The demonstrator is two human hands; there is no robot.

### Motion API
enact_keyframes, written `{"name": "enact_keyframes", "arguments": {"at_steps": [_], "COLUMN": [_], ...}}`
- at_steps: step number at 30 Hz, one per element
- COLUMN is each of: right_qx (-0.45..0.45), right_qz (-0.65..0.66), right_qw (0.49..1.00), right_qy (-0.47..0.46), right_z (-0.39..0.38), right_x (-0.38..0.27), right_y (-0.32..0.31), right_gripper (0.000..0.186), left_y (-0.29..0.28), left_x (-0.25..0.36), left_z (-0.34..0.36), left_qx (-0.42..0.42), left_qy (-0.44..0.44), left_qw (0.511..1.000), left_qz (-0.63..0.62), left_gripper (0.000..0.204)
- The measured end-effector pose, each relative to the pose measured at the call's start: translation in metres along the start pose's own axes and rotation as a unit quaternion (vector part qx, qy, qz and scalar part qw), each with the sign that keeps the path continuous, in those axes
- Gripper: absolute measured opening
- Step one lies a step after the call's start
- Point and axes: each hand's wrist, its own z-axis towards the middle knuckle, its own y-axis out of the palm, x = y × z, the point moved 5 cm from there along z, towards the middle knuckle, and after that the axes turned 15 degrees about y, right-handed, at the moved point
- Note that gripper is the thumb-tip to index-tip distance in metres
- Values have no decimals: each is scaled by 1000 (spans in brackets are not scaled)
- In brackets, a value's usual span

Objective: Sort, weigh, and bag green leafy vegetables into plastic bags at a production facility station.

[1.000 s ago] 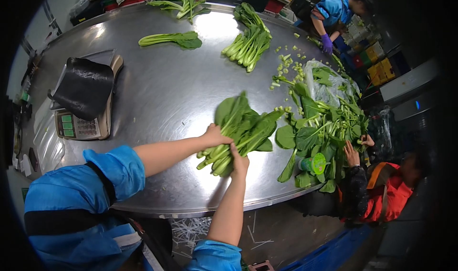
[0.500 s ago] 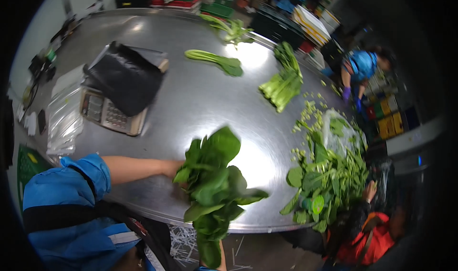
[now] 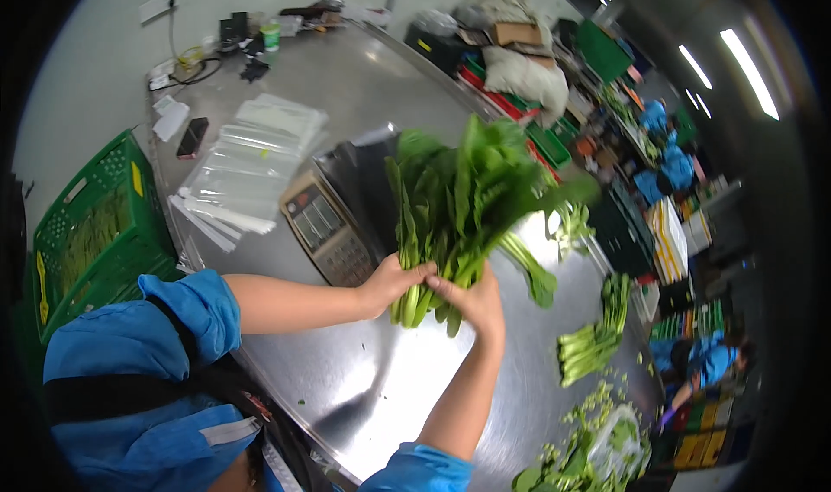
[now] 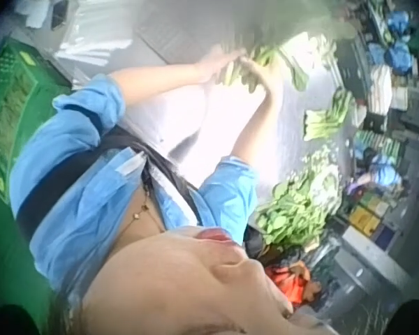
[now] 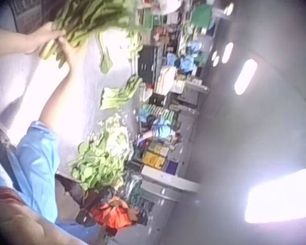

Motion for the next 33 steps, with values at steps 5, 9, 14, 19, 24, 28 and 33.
{"name": "enact_keyframes", "arguments": {"at_steps": [5,9,14,19,24,28,33], "right_qx": [-25,89,322,385,337,322,311], "right_qz": [-261,-373,-164,-115,-81,-60,-36], "right_qw": [954,924,915,793,829,847,867], "right_qy": [145,17,-177,-458,-439,-418,-388], "right_z": [113,129,-11,-108,-114,-115,-111], "right_x": [23,51,-67,-102,-100,-96,-88], "right_y": [28,38,25,41,77,93,103], "right_gripper": [113,109,50,36,33,32,29], "left_y": [-75,-130,-181,-163,-141,-135,-127], "left_x": [22,55,66,35,33,34,63], "left_z": [4,-39,-108,-120,-106,-97,-11], "left_qx": [90,47,-137,-221,-287,-312,-254], "left_qy": [-109,6,-8,27,29,59,250], "left_qw": [990,988,904,903,893,890,854], "left_qz": [-23,149,404,368,345,326,378], "left_gripper": [50,40,17,13,15,14,16]}}
